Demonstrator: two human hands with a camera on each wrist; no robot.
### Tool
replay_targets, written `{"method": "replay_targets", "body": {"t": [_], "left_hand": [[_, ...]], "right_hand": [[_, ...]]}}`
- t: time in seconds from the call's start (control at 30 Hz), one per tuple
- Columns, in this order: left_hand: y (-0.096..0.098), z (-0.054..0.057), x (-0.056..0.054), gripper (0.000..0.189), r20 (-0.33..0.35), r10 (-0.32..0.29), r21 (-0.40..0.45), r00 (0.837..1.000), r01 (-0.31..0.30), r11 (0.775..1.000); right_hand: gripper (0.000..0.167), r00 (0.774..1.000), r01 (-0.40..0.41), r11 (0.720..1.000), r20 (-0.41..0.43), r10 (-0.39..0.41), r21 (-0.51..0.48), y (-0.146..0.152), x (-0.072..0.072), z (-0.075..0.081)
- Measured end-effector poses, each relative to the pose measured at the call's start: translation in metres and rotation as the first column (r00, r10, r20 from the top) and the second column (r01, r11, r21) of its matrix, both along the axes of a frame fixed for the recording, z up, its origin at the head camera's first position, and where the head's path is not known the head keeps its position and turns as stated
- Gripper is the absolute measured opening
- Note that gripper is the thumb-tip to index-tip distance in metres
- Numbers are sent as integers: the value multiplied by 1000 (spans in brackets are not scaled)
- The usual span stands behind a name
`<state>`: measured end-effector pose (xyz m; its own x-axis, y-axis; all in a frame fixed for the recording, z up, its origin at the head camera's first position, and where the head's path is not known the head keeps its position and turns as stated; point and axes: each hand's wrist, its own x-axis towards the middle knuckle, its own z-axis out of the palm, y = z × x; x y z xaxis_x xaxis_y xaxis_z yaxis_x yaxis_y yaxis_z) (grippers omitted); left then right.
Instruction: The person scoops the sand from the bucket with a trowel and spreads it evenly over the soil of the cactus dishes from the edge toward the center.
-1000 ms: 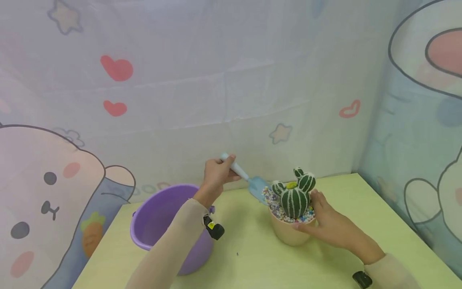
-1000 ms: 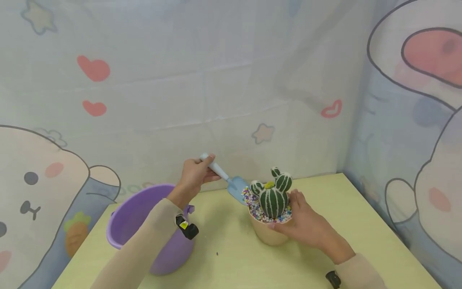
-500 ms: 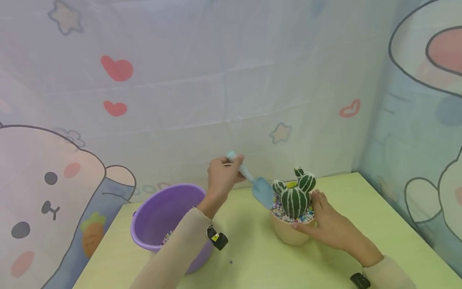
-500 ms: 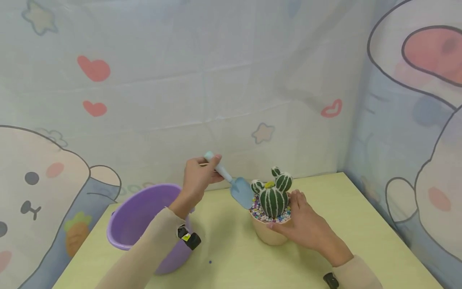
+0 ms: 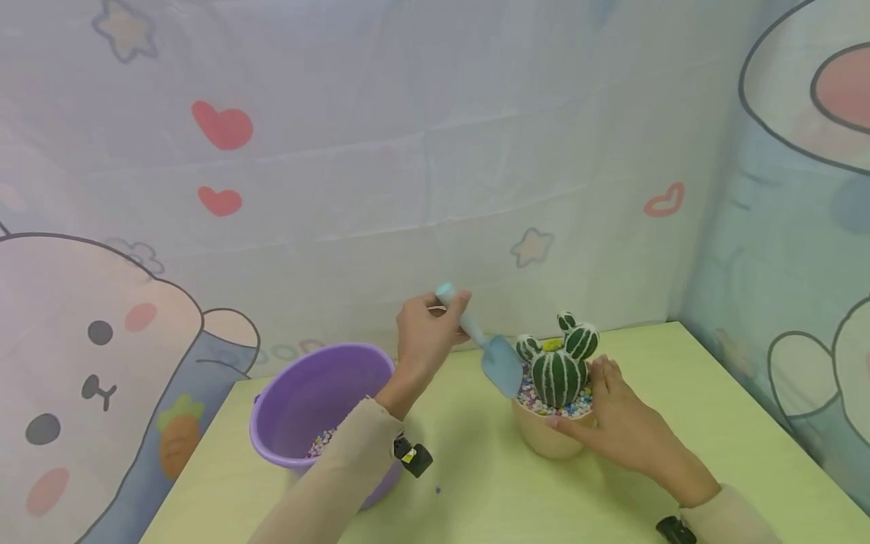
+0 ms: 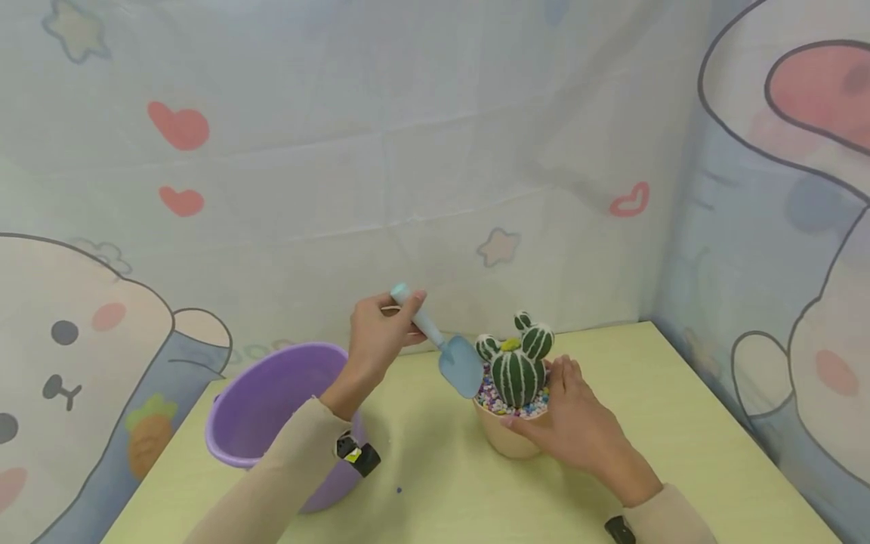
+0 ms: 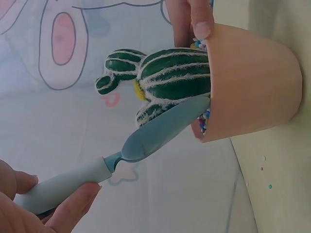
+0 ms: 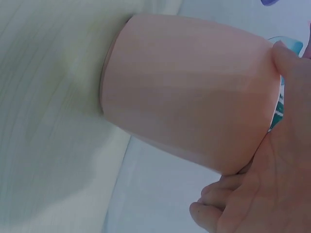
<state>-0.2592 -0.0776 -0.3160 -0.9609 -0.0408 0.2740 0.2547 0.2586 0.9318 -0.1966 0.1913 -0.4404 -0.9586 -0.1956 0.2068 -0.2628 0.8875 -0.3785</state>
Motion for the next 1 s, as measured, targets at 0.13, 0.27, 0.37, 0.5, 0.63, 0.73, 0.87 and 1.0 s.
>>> {"method": "replay_targets", "body": {"t": [0.13, 0.27, 0.37, 0.5, 0.63, 0.73, 0.87, 1.0], "left_hand": [[-1, 0, 3, 34, -2, 2, -11, 1000, -2, 1000], [-2, -1, 3, 34, -14, -9, -6, 1000, 9, 1000], [-2, -1, 3, 34, -27, -10, -15, 1000, 10, 1000], [-1, -1, 3, 34, -37, -12, -16, 999, 11, 1000], [-2, 0, 2, 33, -36, -22, 8, 999, 23, 1000], [-3, 0, 3, 33, -33, -28, 24, 999, 29, 999], [-5, 1, 2, 33, -37, -34, 48, 999, 36, 998], [-9, 2, 0, 33, -40, -45, 84, 998, 48, 995]], "right_hand": [[125, 999, 38, 999, -19, -38, -1, -7, 4, 0], [123, 997, 67, 998, -50, -67, 9, -13, 8, 2], [124, 995, 89, 996, -45, -89, 17, -16, 9, 2], [125, 994, 110, 994, -28, -110, 21, -20, 9, 2], [125, 993, 112, 993, -38, -111, 30, -21, 8, 2], [124, 994, 105, 994, -48, -103, 39, -21, 8, 2], [123, 996, 87, 996, -39, -86, 33, -18, 5, 5], [123, 998, 64, 998, -3, -64, 18, -14, 5, 10]]}}
